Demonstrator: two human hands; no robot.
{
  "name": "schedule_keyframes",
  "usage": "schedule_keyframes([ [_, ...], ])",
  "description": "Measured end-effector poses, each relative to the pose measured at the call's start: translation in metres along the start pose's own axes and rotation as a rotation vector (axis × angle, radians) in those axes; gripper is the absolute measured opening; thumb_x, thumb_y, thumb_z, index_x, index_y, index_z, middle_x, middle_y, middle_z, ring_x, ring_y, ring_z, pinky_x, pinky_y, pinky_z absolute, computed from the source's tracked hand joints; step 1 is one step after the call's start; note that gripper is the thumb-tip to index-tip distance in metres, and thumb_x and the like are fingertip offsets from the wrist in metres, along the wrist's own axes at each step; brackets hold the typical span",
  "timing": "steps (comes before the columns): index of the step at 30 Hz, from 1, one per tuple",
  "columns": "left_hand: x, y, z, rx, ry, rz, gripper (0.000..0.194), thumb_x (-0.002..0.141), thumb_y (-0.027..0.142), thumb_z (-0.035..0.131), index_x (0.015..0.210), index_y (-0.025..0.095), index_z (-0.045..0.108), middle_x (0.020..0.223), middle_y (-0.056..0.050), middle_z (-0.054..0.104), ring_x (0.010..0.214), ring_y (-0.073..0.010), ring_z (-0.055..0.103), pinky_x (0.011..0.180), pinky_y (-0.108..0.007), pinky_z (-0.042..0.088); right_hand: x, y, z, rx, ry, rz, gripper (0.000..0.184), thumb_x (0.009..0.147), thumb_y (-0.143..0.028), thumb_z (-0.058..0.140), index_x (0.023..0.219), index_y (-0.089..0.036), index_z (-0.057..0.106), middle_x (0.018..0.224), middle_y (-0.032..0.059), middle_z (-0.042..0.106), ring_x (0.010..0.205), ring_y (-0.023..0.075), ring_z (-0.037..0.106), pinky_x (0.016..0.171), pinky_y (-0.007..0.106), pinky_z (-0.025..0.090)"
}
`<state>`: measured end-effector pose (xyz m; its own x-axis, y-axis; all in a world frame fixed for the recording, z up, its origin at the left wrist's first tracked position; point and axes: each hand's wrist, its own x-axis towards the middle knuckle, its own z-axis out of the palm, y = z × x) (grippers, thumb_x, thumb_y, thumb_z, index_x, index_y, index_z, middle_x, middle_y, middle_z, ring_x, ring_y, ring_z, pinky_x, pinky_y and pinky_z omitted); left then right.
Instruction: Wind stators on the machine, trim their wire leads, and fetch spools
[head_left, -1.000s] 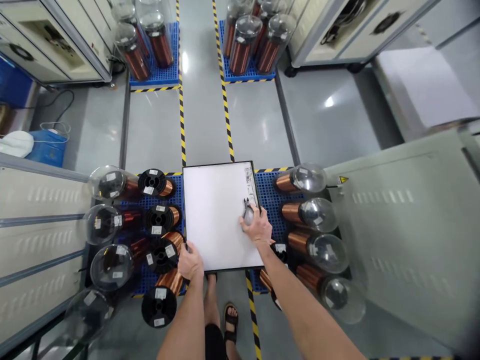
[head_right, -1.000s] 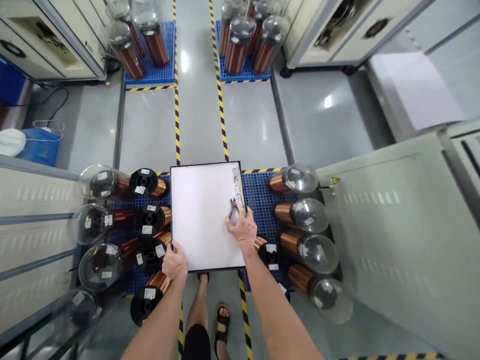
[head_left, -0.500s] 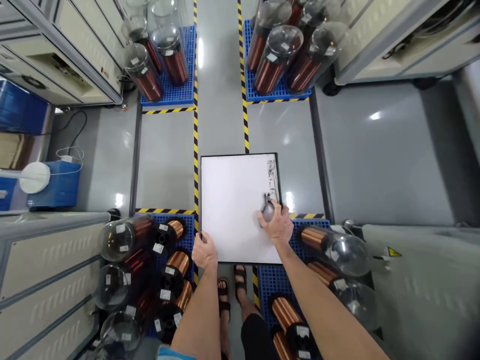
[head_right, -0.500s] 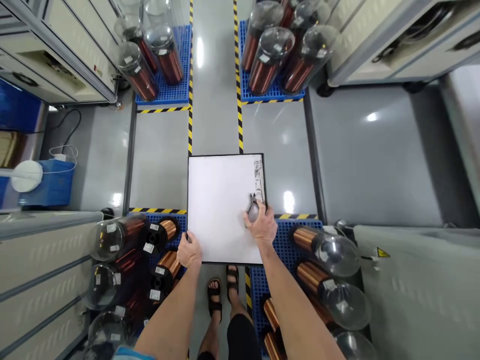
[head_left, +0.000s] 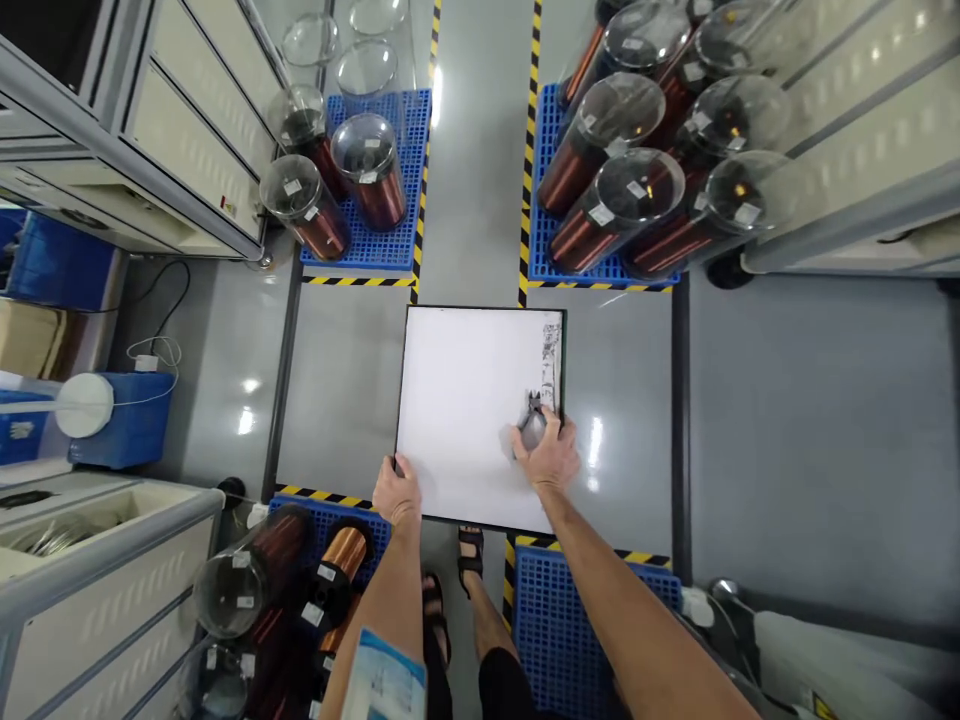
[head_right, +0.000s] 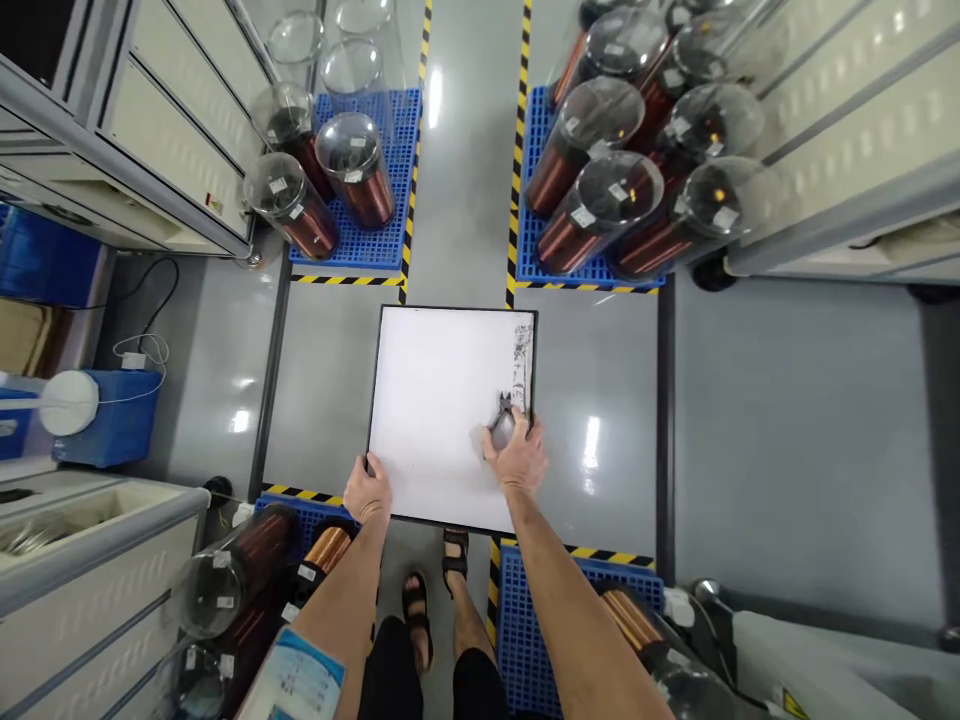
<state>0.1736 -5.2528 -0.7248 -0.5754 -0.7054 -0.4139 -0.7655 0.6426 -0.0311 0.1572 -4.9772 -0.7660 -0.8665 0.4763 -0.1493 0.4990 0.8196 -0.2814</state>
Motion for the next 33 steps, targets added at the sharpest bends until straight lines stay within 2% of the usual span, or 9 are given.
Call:
schedule_keyframes([
  [4, 0.055, 0.072, -0.026, -0.004, -0.022, 0.015, 0.046, 0.123, 0.050, 0.050, 0.136, 0.024, 0.087, 0.131, -0.016, 0.090, 0.114, -0.0362, 0.085, 0.090, -0.039, 0.057, 0.081, -0.045, 0.000, 0.007, 0.002, 0.008, 0.076, 0.103, -0.065, 0.071, 0.164, -0.021, 0.059, 0.158, 0.0244, 0.060, 0.129, 0.0411, 0.070, 0.091, 0.048, 0.061],
  [13, 0.162, 0.252, -0.088, -0.061, -0.085, 0.084, 0.047, 0.123, 0.051, 0.050, 0.134, 0.024, 0.087, 0.124, -0.015, 0.091, 0.109, -0.0334, 0.085, 0.089, -0.037, 0.057, 0.275, -0.129, -0.011, 0.012, 0.003, 0.048, 0.079, 0.102, -0.066, 0.068, 0.166, -0.020, 0.058, 0.151, 0.0233, 0.064, 0.122, 0.0404, 0.070, 0.090, 0.049, 0.059],
  [21, 0.227, 0.410, -0.125, -0.060, -0.097, 0.108, 0.052, 0.124, 0.052, 0.047, 0.139, 0.021, 0.086, 0.125, -0.018, 0.090, 0.109, -0.0358, 0.086, 0.089, -0.040, 0.057, 0.440, -0.181, -0.028, 0.002, 0.018, 0.062, 0.079, 0.102, -0.066, 0.069, 0.166, -0.019, 0.062, 0.150, 0.0250, 0.065, 0.119, 0.0400, 0.070, 0.094, 0.052, 0.060],
  [28, 0.288, 0.553, -0.160, -0.085, -0.052, 0.090, 0.050, 0.123, 0.051, 0.051, 0.143, 0.022, 0.086, 0.124, -0.018, 0.091, 0.109, -0.0365, 0.087, 0.087, -0.040, 0.058, 0.600, -0.229, -0.037, 0.036, 0.043, -0.026, 0.081, 0.101, -0.064, 0.069, 0.165, -0.015, 0.059, 0.157, 0.0284, 0.061, 0.134, 0.0448, 0.066, 0.099, 0.054, 0.061],
  [33, 0.328, 0.630, -0.178, -0.091, -0.056, 0.078, 0.055, 0.123, 0.056, 0.054, 0.151, 0.019, 0.084, 0.122, -0.020, 0.091, 0.110, -0.0357, 0.087, 0.088, -0.038, 0.059, 0.691, -0.260, -0.042, 0.017, 0.011, -0.028, 0.081, 0.100, -0.066, 0.069, 0.164, -0.017, 0.058, 0.161, 0.0271, 0.061, 0.136, 0.0446, 0.066, 0.097, 0.054, 0.062],
])
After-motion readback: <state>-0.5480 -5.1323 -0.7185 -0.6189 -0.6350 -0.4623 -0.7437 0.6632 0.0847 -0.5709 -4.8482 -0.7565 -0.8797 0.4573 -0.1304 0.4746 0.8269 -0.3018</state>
